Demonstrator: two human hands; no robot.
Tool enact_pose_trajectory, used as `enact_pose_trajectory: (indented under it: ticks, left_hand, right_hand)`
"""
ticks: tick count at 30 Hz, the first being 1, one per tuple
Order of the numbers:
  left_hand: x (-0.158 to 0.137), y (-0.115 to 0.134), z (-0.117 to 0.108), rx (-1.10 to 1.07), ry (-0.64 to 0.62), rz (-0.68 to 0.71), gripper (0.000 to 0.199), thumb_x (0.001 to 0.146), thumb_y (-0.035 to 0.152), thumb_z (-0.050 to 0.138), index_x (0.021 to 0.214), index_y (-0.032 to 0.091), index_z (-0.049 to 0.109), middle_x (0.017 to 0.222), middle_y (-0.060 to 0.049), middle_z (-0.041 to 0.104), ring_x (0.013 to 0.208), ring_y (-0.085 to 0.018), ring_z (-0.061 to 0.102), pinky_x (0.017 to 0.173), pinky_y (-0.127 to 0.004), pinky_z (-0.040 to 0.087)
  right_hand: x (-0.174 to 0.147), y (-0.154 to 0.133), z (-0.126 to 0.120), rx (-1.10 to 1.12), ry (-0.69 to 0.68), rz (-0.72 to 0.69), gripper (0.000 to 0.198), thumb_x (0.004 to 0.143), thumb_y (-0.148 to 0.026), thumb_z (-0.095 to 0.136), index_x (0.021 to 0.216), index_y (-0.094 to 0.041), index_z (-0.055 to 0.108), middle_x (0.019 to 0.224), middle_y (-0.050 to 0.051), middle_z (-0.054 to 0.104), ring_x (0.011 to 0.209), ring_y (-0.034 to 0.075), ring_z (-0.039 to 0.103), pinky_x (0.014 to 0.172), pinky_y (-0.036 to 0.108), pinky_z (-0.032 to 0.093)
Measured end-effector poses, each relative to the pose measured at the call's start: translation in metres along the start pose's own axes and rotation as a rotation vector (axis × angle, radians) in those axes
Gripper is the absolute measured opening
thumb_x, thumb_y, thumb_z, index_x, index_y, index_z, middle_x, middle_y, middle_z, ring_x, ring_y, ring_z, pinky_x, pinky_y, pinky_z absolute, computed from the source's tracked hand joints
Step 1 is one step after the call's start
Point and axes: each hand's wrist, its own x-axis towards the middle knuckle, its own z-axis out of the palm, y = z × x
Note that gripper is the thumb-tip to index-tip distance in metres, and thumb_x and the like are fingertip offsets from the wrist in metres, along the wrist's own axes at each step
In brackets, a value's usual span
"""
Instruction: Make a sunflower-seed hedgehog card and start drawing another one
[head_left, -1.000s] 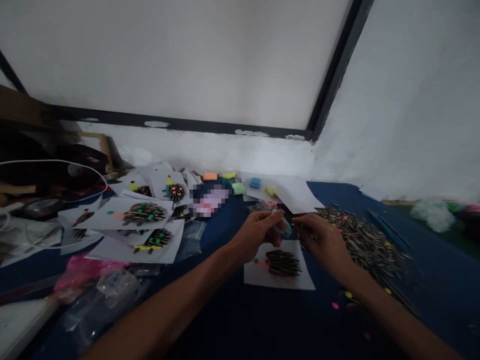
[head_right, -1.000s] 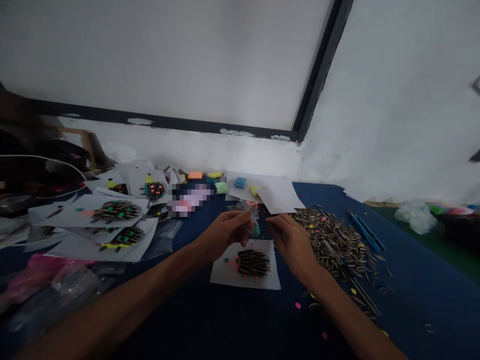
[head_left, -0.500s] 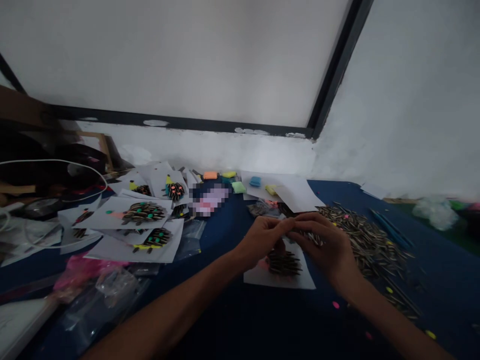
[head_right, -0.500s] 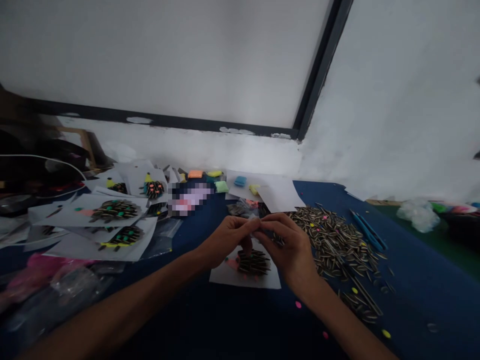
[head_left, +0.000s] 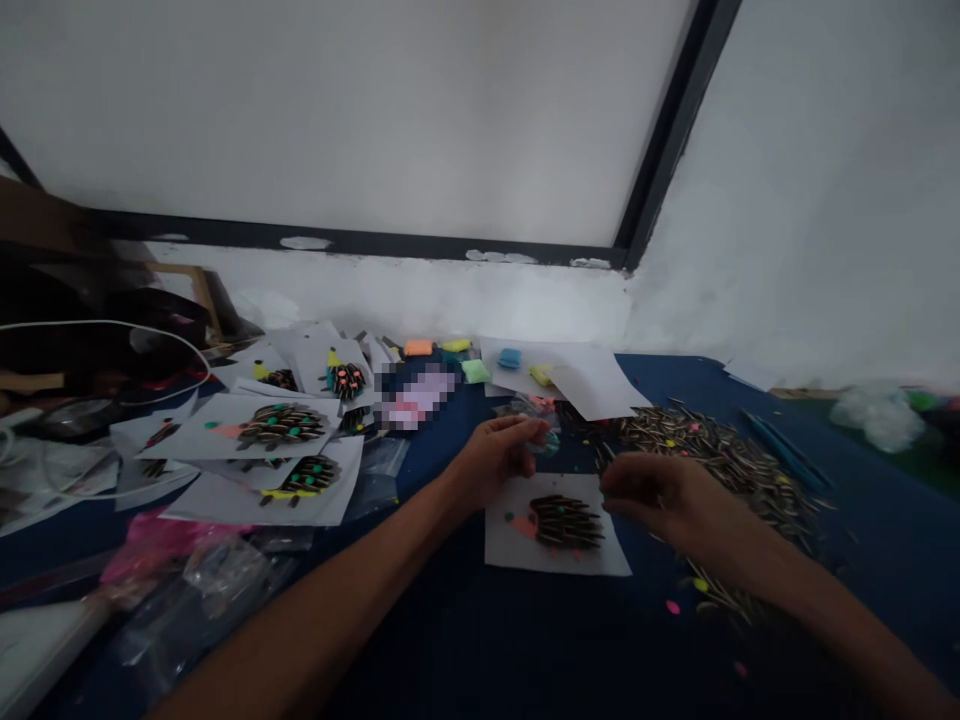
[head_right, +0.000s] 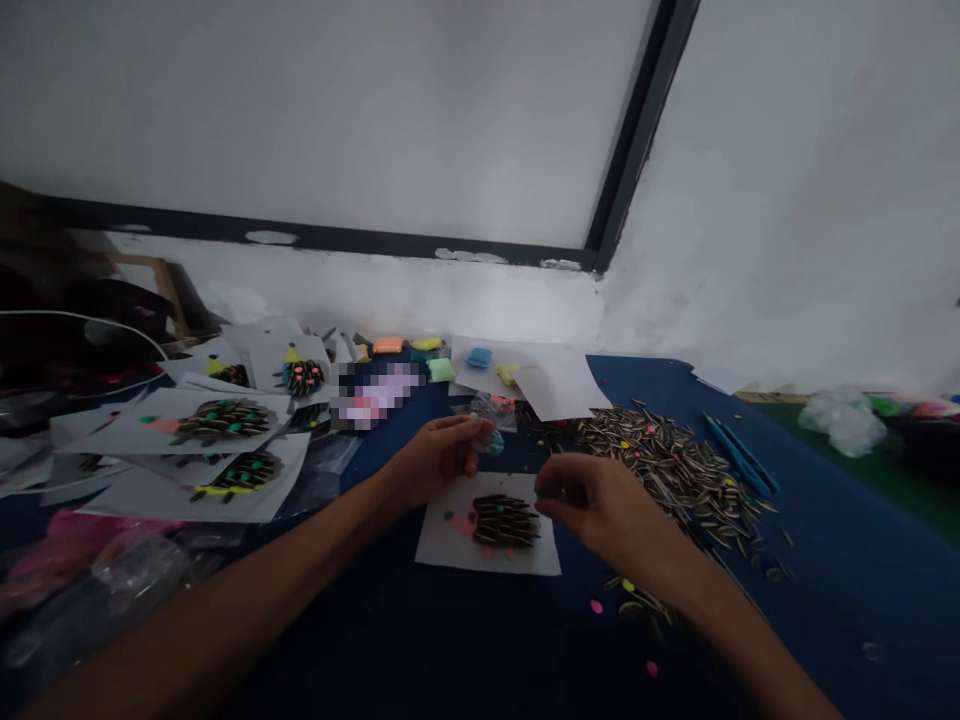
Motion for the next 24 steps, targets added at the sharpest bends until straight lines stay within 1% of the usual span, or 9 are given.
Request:
enact_pose_trajectory:
  ticks: [2,4,6,9,13,18,24]
  left_hand:
    - [0.001,-0.001,-0.002,-0.028,0.006,-0.009,0.026,0.070,0.032,0.074,0.083,0.011,0.066,0.073,-0.001,0.060,0.042,-0.005,0.049,0.043,-0.020,0.037]
    - [0.001,-0.002,-0.003,-0.048,0.012,0.002,0.023,0.070,0.031,0.073,0.082,0.011,0.066,0.072,-0.001,0.060,0.042,-0.005,0.049,0.043,-0.020,0.037]
    - [0.002,-0.002,-0.004,-0.069,0.011,0.015,0.022,0.071,0.030,0.072,0.082,0.012,0.066,0.071,0.000,0.060,0.043,-0.005,0.049,0.044,-0.020,0.038]
    - [0.004,-0.004,-0.006,-0.080,0.000,0.014,0.022,0.071,0.030,0.070,0.084,0.012,0.066,0.072,0.000,0.061,0.045,-0.005,0.051,0.044,-0.019,0.038]
    - [0.005,-0.005,-0.009,-0.075,-0.010,0.025,0.021,0.072,0.030,0.069,0.084,0.012,0.067,0.071,-0.001,0.060,0.045,-0.006,0.052,0.045,-0.020,0.038]
    - [0.004,-0.004,-0.008,-0.064,-0.003,0.025,0.019,0.073,0.028,0.068,0.082,0.012,0.067,0.073,-0.001,0.060,0.044,-0.006,0.052,0.046,-0.021,0.038]
    - [0.004,-0.003,-0.006,-0.065,0.000,0.017,0.017,0.075,0.026,0.067,0.082,0.011,0.066,0.072,-0.001,0.059,0.044,-0.006,0.051,0.047,-0.022,0.039]
  right_hand:
    - [-0.001,0.005,0.003,-0.020,-0.047,-0.018,0.013,0.082,-0.031,0.058,0.079,-0.025,0.069,0.066,0.000,0.067,0.053,0.014,0.059,0.046,0.023,0.043]
    - [-0.002,0.008,0.006,-0.023,-0.047,-0.040,0.014,0.082,-0.025,0.056,0.081,-0.025,0.070,0.069,0.001,0.069,0.055,0.015,0.061,0.048,0.023,0.044]
    - [-0.002,0.008,0.008,-0.011,-0.048,-0.051,0.015,0.080,-0.022,0.056,0.080,-0.026,0.071,0.069,0.000,0.069,0.057,0.015,0.062,0.049,0.022,0.045]
    - [-0.002,0.004,0.012,-0.023,-0.071,-0.045,0.014,0.080,-0.022,0.057,0.077,-0.026,0.070,0.066,0.000,0.068,0.055,0.015,0.061,0.047,0.022,0.044]
    - [-0.003,0.001,0.017,-0.091,-0.032,-0.082,0.012,0.080,-0.020,0.058,0.075,-0.025,0.068,0.068,-0.001,0.066,0.057,0.014,0.060,0.049,0.023,0.042]
    - [-0.004,0.001,0.018,-0.102,-0.051,-0.109,0.016,0.083,-0.019,0.056,0.073,-0.025,0.067,0.073,0.000,0.066,0.061,0.014,0.061,0.054,0.023,0.043]
    - [-0.002,0.004,0.017,-0.135,-0.021,-0.131,0.015,0.085,-0.021,0.055,0.081,-0.025,0.069,0.077,0.001,0.066,0.061,0.014,0.060,0.053,0.024,0.042]
